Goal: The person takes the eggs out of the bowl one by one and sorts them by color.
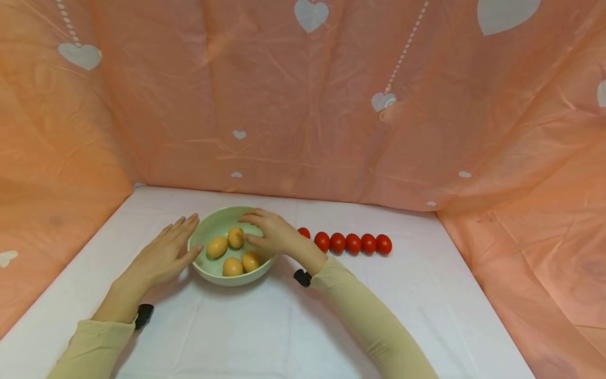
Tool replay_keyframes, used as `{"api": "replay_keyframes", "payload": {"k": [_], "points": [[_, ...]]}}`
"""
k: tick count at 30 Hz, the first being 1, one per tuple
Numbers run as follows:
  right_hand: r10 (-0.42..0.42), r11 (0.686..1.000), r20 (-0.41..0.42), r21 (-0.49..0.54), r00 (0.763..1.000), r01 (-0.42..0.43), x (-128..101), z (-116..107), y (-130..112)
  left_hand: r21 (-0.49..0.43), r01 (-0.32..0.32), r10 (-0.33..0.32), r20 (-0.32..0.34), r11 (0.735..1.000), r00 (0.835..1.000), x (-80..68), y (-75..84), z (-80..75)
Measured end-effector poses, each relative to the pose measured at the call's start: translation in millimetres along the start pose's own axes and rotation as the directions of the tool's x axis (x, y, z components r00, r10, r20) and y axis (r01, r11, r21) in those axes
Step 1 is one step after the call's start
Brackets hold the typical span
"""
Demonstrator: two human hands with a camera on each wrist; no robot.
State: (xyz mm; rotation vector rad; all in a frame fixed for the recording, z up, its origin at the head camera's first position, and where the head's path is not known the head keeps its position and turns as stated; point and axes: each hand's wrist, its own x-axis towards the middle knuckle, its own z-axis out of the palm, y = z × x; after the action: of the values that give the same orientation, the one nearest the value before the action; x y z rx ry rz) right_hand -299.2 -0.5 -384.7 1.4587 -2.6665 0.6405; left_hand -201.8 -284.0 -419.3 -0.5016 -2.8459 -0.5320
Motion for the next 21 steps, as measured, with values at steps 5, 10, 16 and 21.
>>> {"api": "replay_keyframes", "payload": {"k": [5,10,16,21], "points": [[0.014,0.999,0.059,-0.047,0.998,-0.011,12.6,8.4,-0.1,-0.003,0.003,-0.003,0.008,1.000,1.000,-0.1,0.9,-0.1],[-0.006,0.996,0.100,-0.083,0.995,0.015,22.2,14.1,2.7,-0.004,0.003,-0.003,0.008,1.000,1.000,0.5,0.6,1.7],[0.017,0.992,0.151,-0.126,0.988,0.002,29.1,19.5,2.6,0.004,-0.006,0.006,-0.011,1.000,1.000,0.0,-1.2,3.2],[0.019,0.983,0.198,-0.182,0.980,0.018,33.1,26.3,1.9,0.006,-0.010,0.010,-0.017,1.000,1.000,-0.9,-2.2,2.3]]}}
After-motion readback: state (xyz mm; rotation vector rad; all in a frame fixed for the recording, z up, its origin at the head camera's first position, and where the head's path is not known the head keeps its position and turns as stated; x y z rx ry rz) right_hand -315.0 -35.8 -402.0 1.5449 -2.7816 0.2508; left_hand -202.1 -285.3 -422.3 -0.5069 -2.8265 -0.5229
